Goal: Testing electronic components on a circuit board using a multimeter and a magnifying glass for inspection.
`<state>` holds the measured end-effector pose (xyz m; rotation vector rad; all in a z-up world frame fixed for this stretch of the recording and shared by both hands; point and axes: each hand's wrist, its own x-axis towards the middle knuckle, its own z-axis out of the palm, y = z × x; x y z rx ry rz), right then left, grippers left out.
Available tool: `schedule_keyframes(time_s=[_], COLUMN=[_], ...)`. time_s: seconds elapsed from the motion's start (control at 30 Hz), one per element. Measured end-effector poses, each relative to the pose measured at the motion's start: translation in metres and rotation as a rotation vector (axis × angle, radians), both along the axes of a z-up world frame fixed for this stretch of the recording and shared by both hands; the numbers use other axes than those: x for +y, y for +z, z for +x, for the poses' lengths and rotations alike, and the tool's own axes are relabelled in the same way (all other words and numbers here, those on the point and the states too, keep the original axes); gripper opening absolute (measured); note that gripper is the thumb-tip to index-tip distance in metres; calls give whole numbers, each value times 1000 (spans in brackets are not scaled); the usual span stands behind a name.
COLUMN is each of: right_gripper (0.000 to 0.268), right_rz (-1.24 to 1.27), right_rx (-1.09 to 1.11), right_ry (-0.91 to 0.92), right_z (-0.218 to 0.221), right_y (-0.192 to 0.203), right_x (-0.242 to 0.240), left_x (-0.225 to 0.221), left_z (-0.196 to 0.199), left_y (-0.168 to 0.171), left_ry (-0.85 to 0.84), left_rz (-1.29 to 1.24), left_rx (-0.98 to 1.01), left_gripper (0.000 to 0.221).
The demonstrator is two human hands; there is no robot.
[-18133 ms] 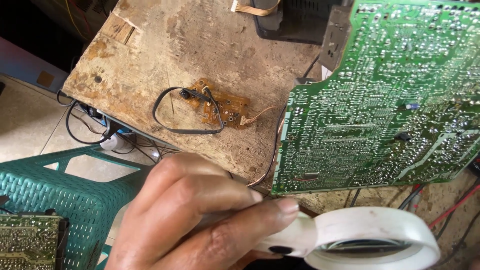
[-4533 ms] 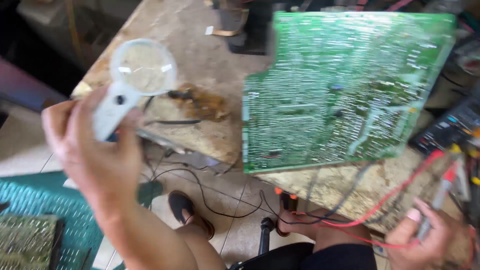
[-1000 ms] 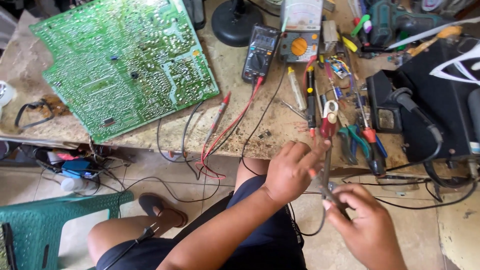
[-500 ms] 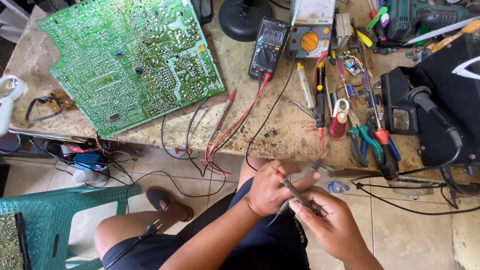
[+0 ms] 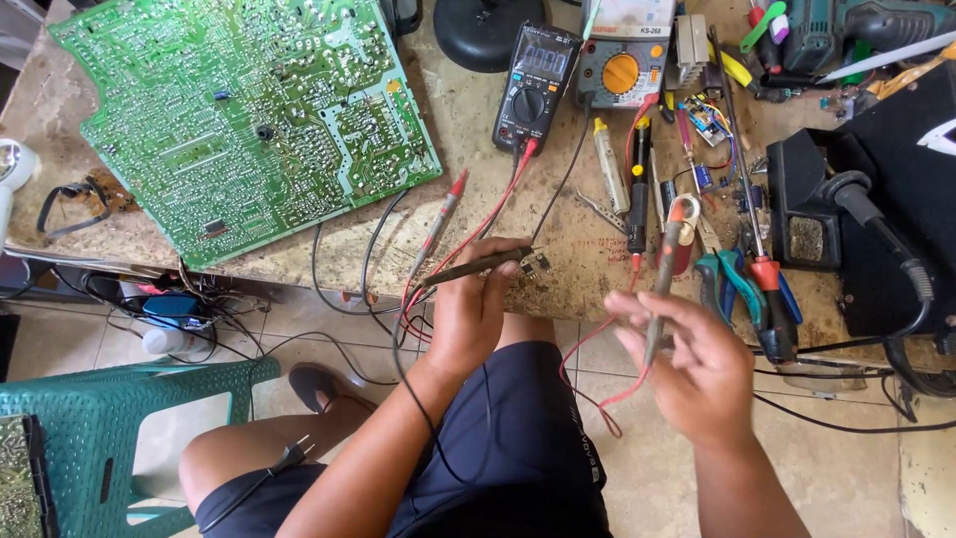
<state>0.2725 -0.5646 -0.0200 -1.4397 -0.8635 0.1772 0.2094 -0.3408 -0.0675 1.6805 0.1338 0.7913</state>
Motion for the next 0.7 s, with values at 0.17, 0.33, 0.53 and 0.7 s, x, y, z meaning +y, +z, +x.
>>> schedule_keyframes(time_s=[0.17,0.33,0.53,0.7], right_gripper=[15,55,26,14], right_rz=[-50,-201,-115,-113], right_rx=[-194,-118,-140,-88], right_ry=[-394,-286,-366,-376], right_z=[31,27,25,32], right_y=[-45,-34,-41,-50], right_x=[32,55,57,53], left_x=[6,4,7,6], left_z=[7,6,8,8], left_y=[-4,-5,-9,-11], left_ry=[103,84,55,73], left_rz=[475,551,547,563], left_rx=[54,70,84,77], left_gripper=[16,18,17,16])
